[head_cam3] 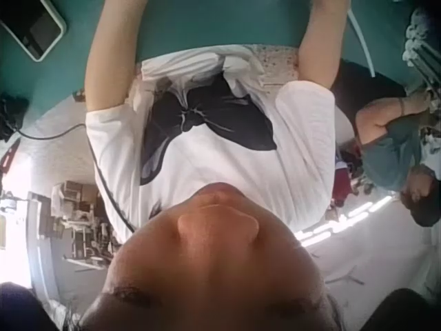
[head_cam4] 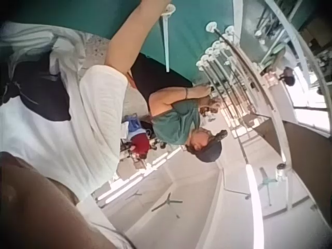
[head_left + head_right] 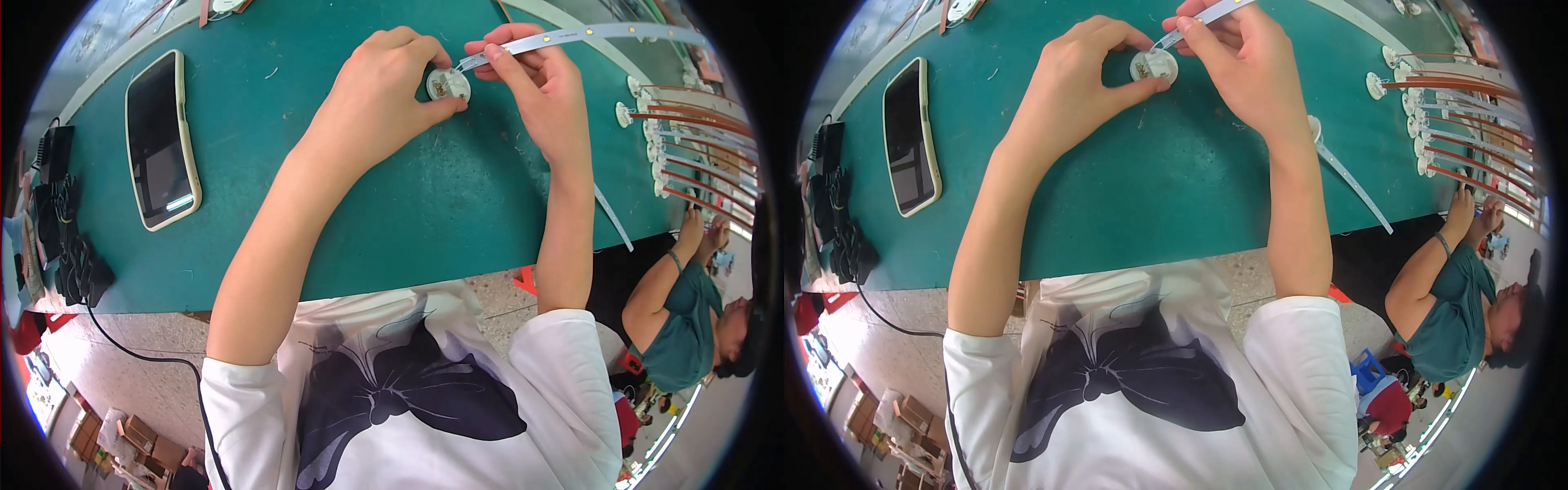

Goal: Assembling LED strips onto circular mounting bases at a factory workbench.

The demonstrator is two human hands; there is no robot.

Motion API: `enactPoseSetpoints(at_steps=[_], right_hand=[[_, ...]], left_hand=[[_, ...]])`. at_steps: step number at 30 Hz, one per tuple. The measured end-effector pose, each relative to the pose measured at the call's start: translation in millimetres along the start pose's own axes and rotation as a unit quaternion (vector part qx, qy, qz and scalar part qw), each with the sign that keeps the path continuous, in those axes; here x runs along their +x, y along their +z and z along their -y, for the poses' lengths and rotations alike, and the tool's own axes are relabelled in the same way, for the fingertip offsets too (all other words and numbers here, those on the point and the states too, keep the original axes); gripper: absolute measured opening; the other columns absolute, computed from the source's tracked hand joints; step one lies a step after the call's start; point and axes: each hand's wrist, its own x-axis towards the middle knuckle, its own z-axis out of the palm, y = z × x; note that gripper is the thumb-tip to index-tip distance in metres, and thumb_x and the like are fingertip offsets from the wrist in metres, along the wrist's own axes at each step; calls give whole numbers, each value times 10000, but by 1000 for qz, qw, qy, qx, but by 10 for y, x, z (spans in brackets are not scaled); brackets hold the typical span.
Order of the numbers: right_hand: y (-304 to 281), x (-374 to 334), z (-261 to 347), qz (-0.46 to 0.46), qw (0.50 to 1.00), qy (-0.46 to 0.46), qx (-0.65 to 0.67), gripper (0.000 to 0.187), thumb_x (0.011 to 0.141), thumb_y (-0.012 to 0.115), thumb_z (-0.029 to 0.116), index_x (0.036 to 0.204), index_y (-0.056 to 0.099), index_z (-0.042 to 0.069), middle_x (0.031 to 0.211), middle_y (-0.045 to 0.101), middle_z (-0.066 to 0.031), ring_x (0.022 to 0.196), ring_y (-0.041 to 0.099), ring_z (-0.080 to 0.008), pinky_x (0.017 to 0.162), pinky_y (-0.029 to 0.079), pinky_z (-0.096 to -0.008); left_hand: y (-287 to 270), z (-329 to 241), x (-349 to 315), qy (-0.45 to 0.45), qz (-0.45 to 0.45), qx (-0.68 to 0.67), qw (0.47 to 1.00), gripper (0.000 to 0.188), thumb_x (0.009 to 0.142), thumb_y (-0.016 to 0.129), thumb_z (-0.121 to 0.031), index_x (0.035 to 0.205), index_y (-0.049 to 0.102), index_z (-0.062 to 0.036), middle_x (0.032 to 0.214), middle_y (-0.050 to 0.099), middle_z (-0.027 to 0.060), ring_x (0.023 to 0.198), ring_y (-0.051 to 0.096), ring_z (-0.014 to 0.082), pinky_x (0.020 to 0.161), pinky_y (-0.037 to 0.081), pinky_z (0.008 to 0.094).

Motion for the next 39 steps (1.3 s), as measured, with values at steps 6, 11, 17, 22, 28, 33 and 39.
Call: enactPoseSetpoints(at_steps=[6,11,17,22,28,33,39], right_hand=[[21,-26,-13,31,999,-15,-9,185,947,584,99,1084,569,-24,981,682,-139,913,667,-176,809,549,-289],[-47,-35,25,87,996,31,-7,170,957,572,106,1071,567,-20,987,682,-140,900,666,-174,808,549,-293],[-10,-2,-32,41,998,-37,-16,170,957,578,115,1066,568,-15,993,685,-146,870,665,-166,798,547,-289],[-81,-14,-16,59,998,-3,-7,193,942,599,99,1092,573,-20,984,684,-136,877,668,-169,801,548,-288],[-6,7,-72,-11,1000,-18,-17,180,905,636,53,1063,612,-31,933,682,-102,846,671,-157,775,545,-267],[39,-27,3,-25,999,-3,-43,163,892,644,35,1040,622,-32,905,682,-86,822,671,-143,769,541,-250],[94,-48,28,-27,993,-35,-109,151,879,662,27,1018,630,-21,876,676,-62,794,663,-118,728,525,-229]], left_hand=[[129,26,8,1,-109,-6,994,327,650,832,-173,810,604,-3,789,598,114,813,602,297,697,507,388],[-77,-145,54,-44,-23,-15,999,309,708,754,-118,907,549,-1,831,580,165,849,576,360,743,470,428],[-55,-128,38,-34,-48,-20,998,286,699,777,-140,832,561,-10,823,576,154,826,571,350,721,463,419],[-27,-102,25,-23,-55,-18,998,288,698,779,-141,827,558,-9,819,574,154,830,571,349,722,463,417],[-29,-116,35,-37,-52,-15,998,279,699,778,-143,822,568,-8,821,574,156,835,572,348,734,466,417],[-17,-124,29,-34,-62,-10,997,271,704,774,-151,816,576,-3,823,576,158,842,574,348,748,470,416],[-1,-99,20,-35,-63,-11,997,266,710,767,-152,823,582,1,831,581,163,846,577,353,750,473,419]])
